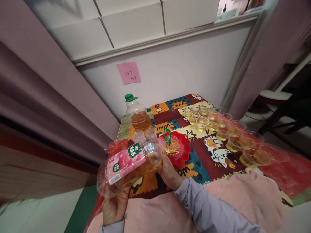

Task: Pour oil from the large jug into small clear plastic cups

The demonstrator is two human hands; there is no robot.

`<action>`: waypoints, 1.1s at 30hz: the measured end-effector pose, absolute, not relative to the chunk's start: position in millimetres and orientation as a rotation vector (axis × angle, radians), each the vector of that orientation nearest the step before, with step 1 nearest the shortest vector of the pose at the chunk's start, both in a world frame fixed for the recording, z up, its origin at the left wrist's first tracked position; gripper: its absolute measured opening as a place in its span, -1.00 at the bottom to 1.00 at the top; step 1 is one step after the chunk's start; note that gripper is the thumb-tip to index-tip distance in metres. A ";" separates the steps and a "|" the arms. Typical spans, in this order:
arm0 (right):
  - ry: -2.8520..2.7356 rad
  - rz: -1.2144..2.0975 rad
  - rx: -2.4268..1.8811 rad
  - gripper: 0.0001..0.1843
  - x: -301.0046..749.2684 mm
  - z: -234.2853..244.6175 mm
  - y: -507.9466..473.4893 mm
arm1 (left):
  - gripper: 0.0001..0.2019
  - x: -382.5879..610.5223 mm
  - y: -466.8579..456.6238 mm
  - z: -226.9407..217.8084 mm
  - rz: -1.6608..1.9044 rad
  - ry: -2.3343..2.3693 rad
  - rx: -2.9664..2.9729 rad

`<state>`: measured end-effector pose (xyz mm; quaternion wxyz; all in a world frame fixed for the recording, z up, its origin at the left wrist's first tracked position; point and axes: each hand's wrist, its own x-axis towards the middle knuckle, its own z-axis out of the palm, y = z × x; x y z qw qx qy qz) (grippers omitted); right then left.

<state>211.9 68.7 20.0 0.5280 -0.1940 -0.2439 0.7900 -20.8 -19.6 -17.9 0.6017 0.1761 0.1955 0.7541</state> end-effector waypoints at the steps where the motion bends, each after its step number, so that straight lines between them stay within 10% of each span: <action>1: -0.584 1.886 -0.467 -0.11 212.1 20.5 68.7 | -0.42 -24.6 -20.2 -20.4 1.742 0.467 0.399; 18: -0.679 1.754 -0.674 -0.10 217.5 11.2 77.2 | -0.50 20.6 -11.8 4.4 1.856 0.979 0.441; 24: -0.761 1.690 -0.682 -0.05 218.7 27.2 71.8 | -0.18 38.7 -13.3 16.4 1.963 0.937 0.572; 33: -0.970 1.555 -0.755 -0.12 216.2 50.8 57.8 | -0.41 22.8 -15.4 -1.2 2.050 1.184 0.587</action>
